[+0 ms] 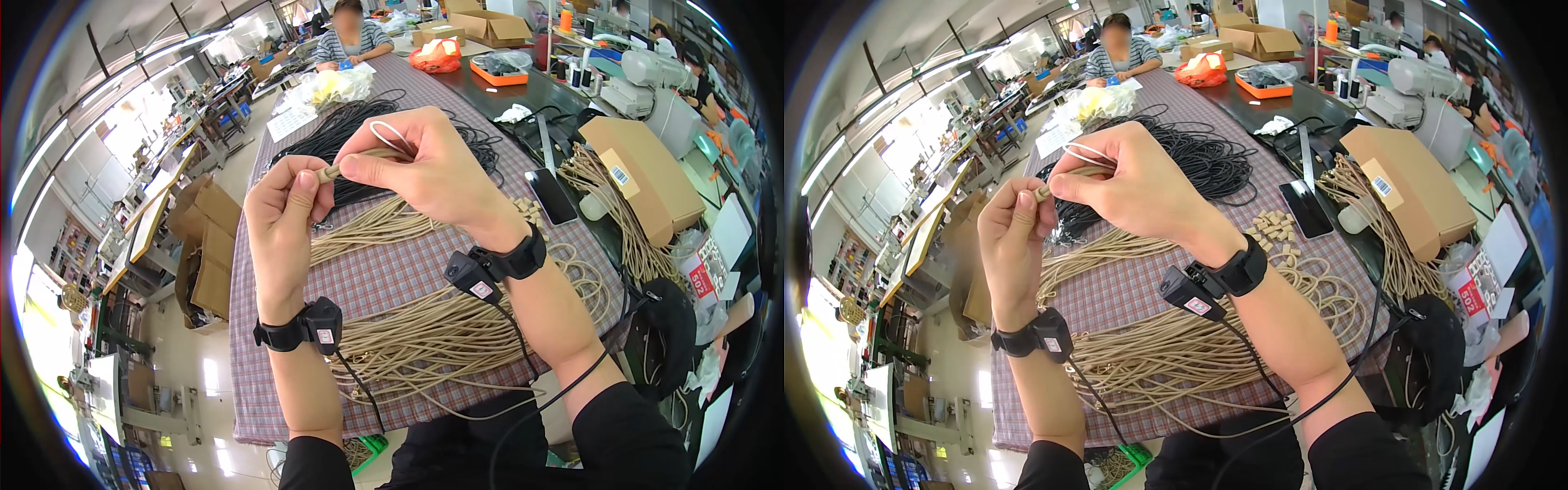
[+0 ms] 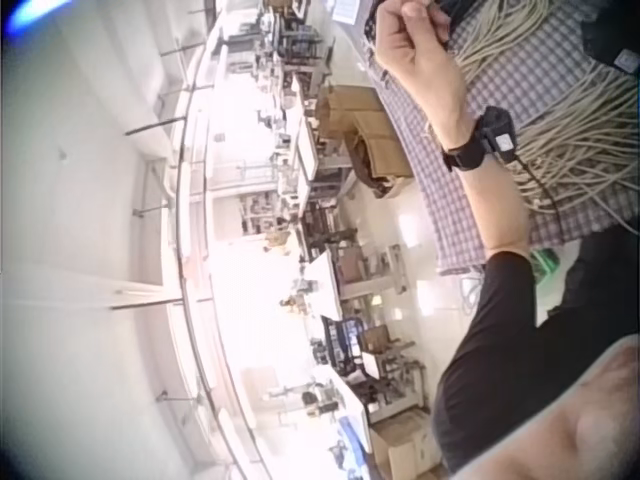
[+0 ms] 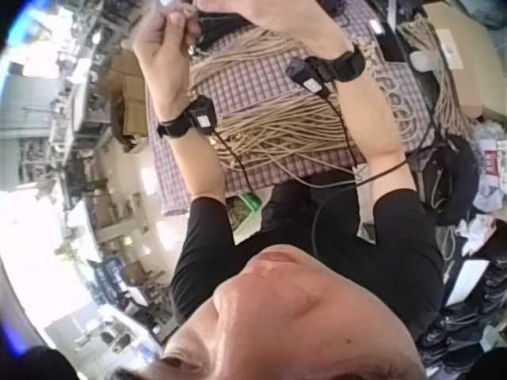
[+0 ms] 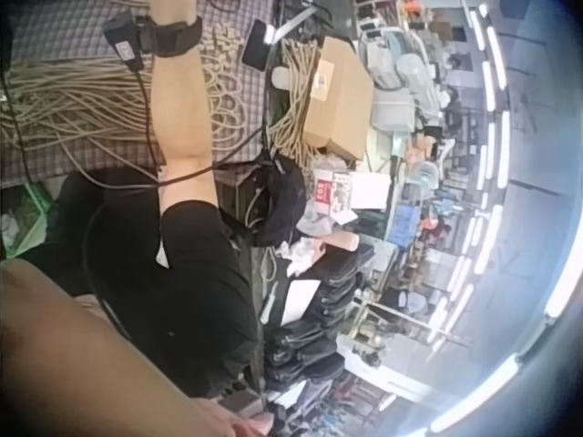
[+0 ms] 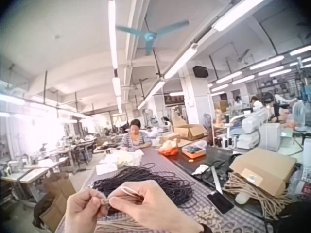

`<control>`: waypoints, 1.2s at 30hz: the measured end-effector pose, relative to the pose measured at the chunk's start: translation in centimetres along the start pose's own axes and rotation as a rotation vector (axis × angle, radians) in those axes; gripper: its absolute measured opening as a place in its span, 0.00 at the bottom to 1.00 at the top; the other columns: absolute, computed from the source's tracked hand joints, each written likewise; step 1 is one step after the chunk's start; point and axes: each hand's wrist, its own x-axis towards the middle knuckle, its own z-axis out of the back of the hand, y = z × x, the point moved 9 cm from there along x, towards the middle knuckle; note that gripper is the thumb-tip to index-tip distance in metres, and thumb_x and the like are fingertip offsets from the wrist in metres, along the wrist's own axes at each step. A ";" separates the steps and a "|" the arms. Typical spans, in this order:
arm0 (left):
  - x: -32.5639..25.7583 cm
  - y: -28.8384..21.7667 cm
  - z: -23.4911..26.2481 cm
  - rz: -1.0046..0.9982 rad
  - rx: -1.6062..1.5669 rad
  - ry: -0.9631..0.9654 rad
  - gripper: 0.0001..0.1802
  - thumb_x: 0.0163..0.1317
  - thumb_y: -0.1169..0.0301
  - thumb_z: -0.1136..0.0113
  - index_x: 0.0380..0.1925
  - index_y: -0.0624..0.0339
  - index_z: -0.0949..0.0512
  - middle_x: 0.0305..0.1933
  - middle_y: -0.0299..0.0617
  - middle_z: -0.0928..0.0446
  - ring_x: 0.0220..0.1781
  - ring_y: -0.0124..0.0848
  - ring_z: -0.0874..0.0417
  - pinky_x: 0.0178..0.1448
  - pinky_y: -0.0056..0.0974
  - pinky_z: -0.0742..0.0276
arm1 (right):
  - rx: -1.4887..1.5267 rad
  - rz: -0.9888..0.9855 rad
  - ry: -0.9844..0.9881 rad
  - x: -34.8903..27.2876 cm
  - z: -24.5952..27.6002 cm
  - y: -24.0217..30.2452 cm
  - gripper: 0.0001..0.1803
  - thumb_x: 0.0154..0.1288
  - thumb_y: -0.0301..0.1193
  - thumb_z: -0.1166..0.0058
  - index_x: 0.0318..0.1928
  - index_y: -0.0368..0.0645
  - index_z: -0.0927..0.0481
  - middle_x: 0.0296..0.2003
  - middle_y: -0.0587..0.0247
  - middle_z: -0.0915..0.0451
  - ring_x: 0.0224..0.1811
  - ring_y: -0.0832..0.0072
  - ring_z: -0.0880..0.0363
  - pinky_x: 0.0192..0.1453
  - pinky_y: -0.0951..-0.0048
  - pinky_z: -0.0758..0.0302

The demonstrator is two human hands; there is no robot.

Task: The person sits at a workbench in a factory and assembles beige cords by hand. They pick up a cord, thread a white plastic tie through a small wooden bead, and secure the tie around the cord. The person repeats this process for multiple cords, placing the finished items on the table.

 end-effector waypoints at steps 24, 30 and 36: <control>-0.7 -1.2 -2.2 0.003 -0.140 0.097 0.19 0.86 0.59 0.46 0.43 0.66 0.21 0.27 0.29 0.35 0.30 0.20 0.40 0.35 0.32 0.44 | -0.158 -0.004 0.028 -0.5 2.2 2.3 0.10 0.69 0.30 0.29 0.37 0.33 0.08 0.26 0.71 0.15 0.27 0.88 0.28 0.32 0.77 0.33; -1.0 -2.1 -2.4 0.052 0.000 -0.008 0.18 0.85 0.61 0.44 0.50 0.70 0.18 0.28 0.27 0.31 0.30 0.17 0.38 0.34 0.29 0.45 | -0.151 -0.059 0.023 -0.7 3.0 2.6 0.09 0.67 0.30 0.29 0.36 0.34 0.08 0.23 0.72 0.17 0.27 0.88 0.28 0.31 0.75 0.33; -1.3 -4.2 -3.1 -0.070 0.281 -0.032 0.05 0.77 0.75 0.34 0.45 0.67 0.15 0.35 0.30 0.18 0.37 0.14 0.25 0.41 0.26 0.30 | -0.221 0.013 0.033 -0.9 3.3 3.7 0.10 0.67 0.29 0.30 0.35 0.32 0.09 0.23 0.69 0.17 0.28 0.86 0.25 0.34 0.74 0.28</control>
